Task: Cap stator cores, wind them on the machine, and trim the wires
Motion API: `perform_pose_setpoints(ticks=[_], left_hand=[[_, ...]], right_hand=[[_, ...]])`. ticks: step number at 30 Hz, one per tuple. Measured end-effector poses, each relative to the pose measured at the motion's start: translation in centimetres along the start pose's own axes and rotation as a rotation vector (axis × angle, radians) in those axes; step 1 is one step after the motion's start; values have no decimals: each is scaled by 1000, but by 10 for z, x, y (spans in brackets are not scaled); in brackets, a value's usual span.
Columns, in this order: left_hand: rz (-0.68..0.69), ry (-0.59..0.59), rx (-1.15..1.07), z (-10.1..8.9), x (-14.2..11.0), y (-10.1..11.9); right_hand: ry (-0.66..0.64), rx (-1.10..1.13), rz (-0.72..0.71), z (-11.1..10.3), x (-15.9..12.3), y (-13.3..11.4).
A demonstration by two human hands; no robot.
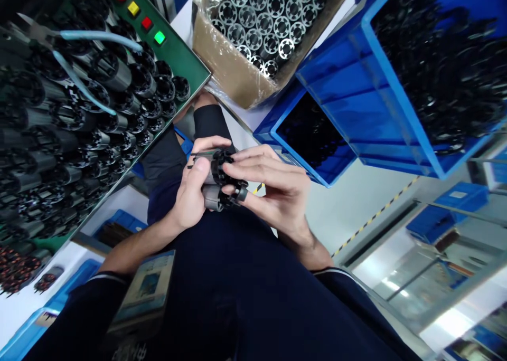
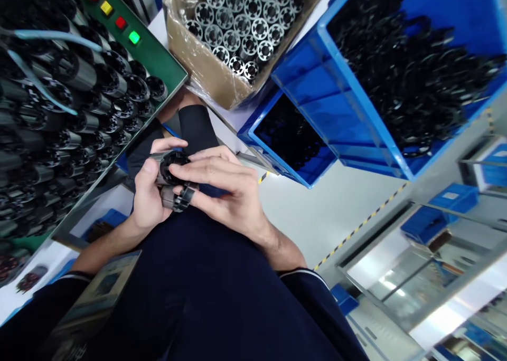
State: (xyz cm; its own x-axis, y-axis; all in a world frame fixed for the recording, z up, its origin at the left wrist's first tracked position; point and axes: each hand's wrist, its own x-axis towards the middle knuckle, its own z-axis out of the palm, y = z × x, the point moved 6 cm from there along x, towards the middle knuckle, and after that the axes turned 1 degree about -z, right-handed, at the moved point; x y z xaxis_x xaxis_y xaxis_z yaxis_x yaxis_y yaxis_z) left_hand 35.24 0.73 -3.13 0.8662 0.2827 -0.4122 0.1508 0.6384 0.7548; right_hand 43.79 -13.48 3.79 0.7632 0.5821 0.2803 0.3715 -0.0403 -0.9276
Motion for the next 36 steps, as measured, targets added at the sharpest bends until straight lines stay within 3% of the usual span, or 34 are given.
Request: perform_pose_setpoints(ticks=[3, 10, 13, 19, 25, 31, 36], left_hand=[[208, -62, 143, 2, 0, 13], [217, -98, 170, 3, -3, 15], [269, -129, 165, 5, -3, 19], [253, -184, 196, 5, -6, 20], [235, -232, 248, 4, -9, 28], [244, -222, 301, -8, -13, 27], [115, -331, 163, -2, -15, 23]], right_hand=[[-11, -1, 5, -1, 1, -5], [78, -5, -3, 3, -4, -6], [36, -2, -12, 2, -3, -10], [-29, -53, -19, -4, -2, -13], [17, -25, -165, 2, 0, -20], [-46, -78, -173, 2, -3, -24], [129, -181, -207, -4, -15, -17]])
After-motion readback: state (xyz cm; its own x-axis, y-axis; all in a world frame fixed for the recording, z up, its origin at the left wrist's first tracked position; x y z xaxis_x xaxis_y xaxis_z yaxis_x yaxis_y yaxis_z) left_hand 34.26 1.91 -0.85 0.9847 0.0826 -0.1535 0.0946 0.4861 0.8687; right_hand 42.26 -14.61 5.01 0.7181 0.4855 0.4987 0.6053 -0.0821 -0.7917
